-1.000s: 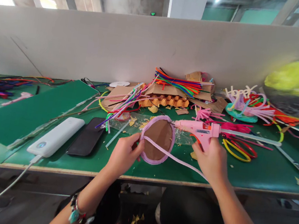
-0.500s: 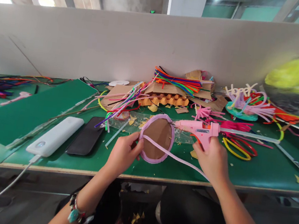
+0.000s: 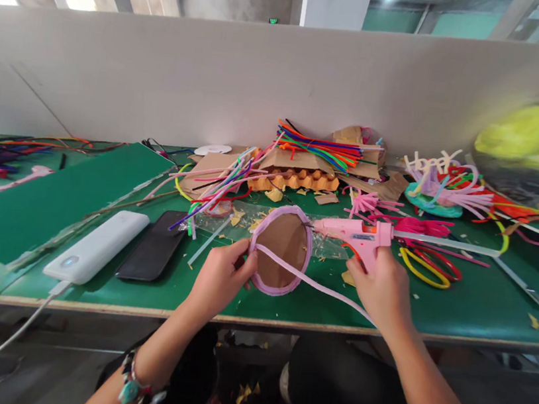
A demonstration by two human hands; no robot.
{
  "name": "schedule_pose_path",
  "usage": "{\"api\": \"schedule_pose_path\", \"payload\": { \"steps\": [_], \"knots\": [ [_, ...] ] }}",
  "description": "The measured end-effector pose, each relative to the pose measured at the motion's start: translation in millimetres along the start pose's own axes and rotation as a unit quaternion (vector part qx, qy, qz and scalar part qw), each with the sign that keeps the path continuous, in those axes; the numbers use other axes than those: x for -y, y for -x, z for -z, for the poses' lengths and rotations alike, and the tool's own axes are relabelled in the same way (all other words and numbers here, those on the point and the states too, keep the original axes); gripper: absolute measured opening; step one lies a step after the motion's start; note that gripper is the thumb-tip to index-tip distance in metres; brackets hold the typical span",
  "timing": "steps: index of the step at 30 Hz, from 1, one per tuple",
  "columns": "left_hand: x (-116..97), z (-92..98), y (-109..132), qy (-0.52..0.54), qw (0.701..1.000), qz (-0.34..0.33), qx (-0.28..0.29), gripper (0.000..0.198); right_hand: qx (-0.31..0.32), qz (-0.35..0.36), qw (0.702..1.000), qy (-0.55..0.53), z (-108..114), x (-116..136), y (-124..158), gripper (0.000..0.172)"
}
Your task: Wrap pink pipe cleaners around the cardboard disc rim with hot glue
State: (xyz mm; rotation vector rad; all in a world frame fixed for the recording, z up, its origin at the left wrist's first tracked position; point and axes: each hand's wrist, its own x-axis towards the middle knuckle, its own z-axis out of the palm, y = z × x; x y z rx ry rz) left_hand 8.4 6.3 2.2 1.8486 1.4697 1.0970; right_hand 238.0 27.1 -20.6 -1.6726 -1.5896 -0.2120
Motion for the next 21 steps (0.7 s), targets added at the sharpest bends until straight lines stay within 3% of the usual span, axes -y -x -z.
{"api": "schedule_pose_path", "payload": {
  "steps": [12, 21],
  "knots": [
    [1.5, 0.3, -0.2, -0.006, 1.000, -0.001, 0.004, 0.020, 0.013, -0.003, 1.000, 0.013, 0.8, -1.5, 0.0, 0.045],
    [1.4, 0.9, 0.4, -0.013, 1.000, 0.005, 0.003, 0.021, 0.037, -0.003, 0.999, 0.015, 2.0, -4.3, 1.4, 0.037]
  ]
}}
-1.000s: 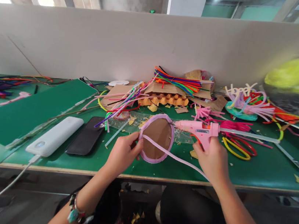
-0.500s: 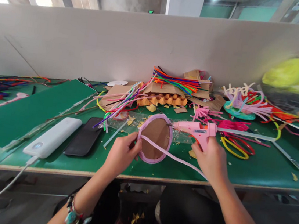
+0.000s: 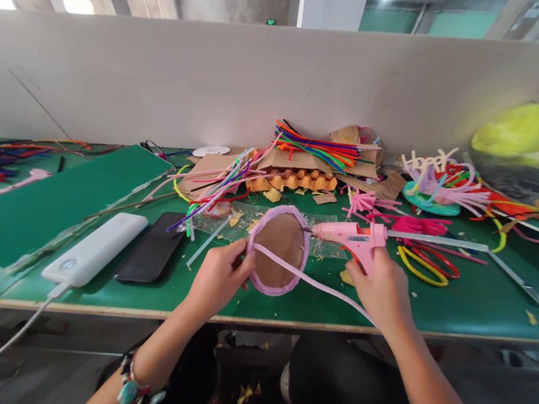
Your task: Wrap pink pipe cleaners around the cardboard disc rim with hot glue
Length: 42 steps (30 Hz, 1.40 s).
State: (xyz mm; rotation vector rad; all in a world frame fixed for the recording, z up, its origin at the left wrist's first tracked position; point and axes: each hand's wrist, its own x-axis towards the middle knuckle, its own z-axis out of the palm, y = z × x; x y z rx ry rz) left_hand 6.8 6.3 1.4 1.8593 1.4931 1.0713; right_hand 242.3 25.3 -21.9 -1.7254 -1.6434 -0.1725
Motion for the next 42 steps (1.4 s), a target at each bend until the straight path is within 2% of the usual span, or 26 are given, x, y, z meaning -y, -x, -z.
{"api": "schedule_pose_path", "payload": {
  "steps": [13, 19, 25, 30, 34, 38, 42],
  "knots": [
    [0.5, 0.0, -0.7, -0.003, 1.000, 0.007, 0.003, 0.019, 0.046, -0.017, 0.998, 0.046, 2.6, -2.4, -0.5, 0.040],
    [1.5, -0.2, -0.4, -0.013, 1.000, -0.007, -0.005, 0.022, 0.046, -0.015, 0.998, 0.046, 3.5, -1.8, -0.9, 0.040],
    [2.3, 1.5, -0.5, -0.027, 0.999, -0.003, -0.017, 0.022, 0.013, -0.025, 1.000, -0.009, 4.1, 1.5, -1.7, 0.027],
    [4.6, 4.0, -1.8, -0.058, 0.997, -0.013, -0.049, 0.024, 0.002, -0.052, 0.995, -0.080, 5.2, 0.9, -4.2, 0.028],
    [6.4, 7.0, -1.1, -0.101, 0.988, -0.063, -0.094, 0.023, -0.002, -0.066, 0.994, -0.089, 3.1, -3.8, -6.2, 0.031],
    [7.6, 9.0, 1.2, -0.176, 0.959, -0.143, -0.169, 0.023, -0.012, -0.073, 0.992, -0.103, 1.1, -5.0, -7.8, 0.030],
    [7.0, 9.2, 1.9, -0.199, 0.949, -0.169, -0.177, 0.024, -0.014, -0.080, 0.992, -0.097, 0.4, -3.6, -9.2, 0.031]
  ]
}}
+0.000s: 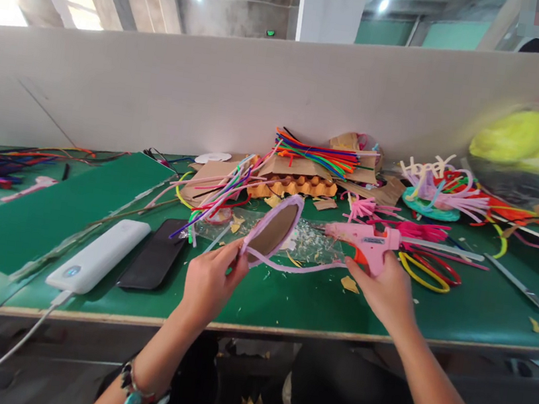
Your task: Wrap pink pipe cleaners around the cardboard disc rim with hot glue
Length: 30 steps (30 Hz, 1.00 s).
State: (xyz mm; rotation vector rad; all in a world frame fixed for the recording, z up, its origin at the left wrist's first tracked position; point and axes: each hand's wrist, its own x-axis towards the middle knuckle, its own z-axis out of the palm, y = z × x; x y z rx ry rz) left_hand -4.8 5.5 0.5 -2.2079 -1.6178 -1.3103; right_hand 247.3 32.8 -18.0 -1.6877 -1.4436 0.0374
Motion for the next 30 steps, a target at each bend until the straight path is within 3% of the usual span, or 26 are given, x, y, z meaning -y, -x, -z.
{"api": "schedule_pose_path", "payload": {
  "steps": [5, 10, 13, 17, 21, 24, 30],
  "knots": [
    [2.0, -0.8, -0.9, 0.037, 0.999, 0.014, 0.004, 0.023, -0.011, 0.001, 1.000, 0.028, -3.9, -5.3, -2.0, 0.032],
    [9.6, -2.6, 1.2, 0.066, 0.997, -0.017, -0.045, 0.022, -0.024, 0.038, 0.997, 0.070, -9.3, -12.2, -4.0, 0.039],
    [9.4, -1.0, 2.0, 0.088, 0.995, -0.011, -0.048, 0.021, 0.002, 0.028, 0.994, 0.107, -11.9, -12.7, -6.9, 0.041],
    [0.3, 4.8, 2.1, 0.164, 0.982, 0.085, -0.044, 0.018, 0.035, 0.031, 0.991, 0.129, -18.6, -12.0, -10.3, 0.036],
    [-4.2, 11.5, 1.8, 0.262, 0.946, 0.178, -0.062, 0.020, 0.047, 0.049, 0.988, 0.138, -29.2, -12.6, -11.1, 0.026],
    [3.3, 15.8, 1.4, 0.321, 0.924, 0.203, -0.054, 0.020, 0.051, 0.064, 0.985, 0.149, -36.5, -14.1, -11.7, 0.024],
    [17.8, 19.0, 0.8, 0.375, 0.901, 0.219, 0.015, 0.017, 0.053, 0.107, 0.979, 0.165, -40.9, -17.5, -13.6, 0.019]
  ]
}}
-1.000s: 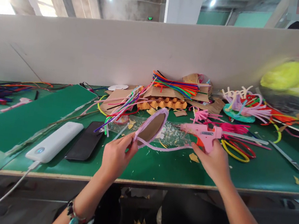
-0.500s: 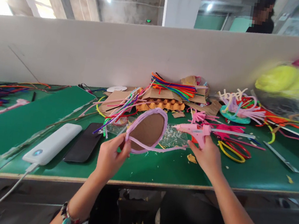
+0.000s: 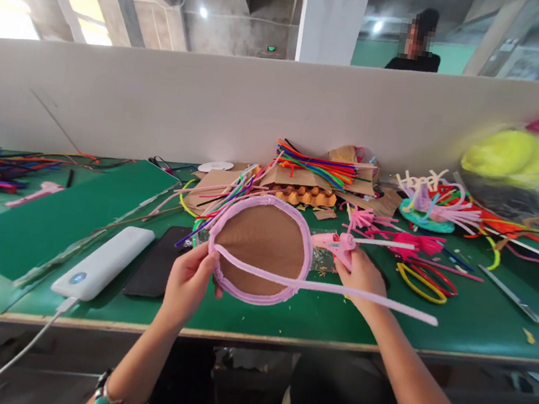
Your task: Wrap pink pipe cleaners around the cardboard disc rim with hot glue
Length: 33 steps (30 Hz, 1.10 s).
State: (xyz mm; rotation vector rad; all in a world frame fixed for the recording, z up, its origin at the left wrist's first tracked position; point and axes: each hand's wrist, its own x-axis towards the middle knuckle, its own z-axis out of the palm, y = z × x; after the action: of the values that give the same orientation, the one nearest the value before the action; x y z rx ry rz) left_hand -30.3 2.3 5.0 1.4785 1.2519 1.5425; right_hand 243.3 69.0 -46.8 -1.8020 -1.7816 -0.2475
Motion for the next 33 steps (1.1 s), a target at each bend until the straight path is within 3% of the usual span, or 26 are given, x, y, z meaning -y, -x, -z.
{"api": "schedule_pose_path", "payload": {
  "steps": [10, 13, 20, 23, 26, 33],
  "knots": [
    [5.9, -0.1, -2.1, 0.031, 0.995, 0.076, 0.049, 0.019, -0.009, 0.046, 0.999, -0.004, 13.3, -8.7, 6.4, 0.032],
    [5.5, -0.1, -3.0, 0.031, 0.995, 0.085, 0.043, 0.017, -0.014, 0.042, 0.999, -0.016, 23.5, -15.4, 11.3, 0.029],
    [3.4, -2.3, -3.4, 0.031, 0.995, 0.089, 0.035, 0.018, 0.058, -0.029, 0.992, -0.112, 52.1, -17.4, 14.5, 0.013],
    [0.5, -4.9, -3.4, 0.017, 0.995, 0.085, 0.040, 0.019, 0.066, 0.006, 0.988, -0.139, 60.2, -9.5, 16.3, 0.006],
    [-1.6, -8.7, -3.1, 0.007, 0.995, 0.079, 0.057, 0.021, 0.074, 0.067, 0.982, -0.158, 67.4, -0.6, 18.9, 0.012],
    [-2.8, -17.9, -1.1, -0.001, 0.992, 0.075, 0.096, 0.024, -0.055, 0.134, 0.972, -0.183, 90.2, 27.9, 24.1, 0.014]
  ]
}}
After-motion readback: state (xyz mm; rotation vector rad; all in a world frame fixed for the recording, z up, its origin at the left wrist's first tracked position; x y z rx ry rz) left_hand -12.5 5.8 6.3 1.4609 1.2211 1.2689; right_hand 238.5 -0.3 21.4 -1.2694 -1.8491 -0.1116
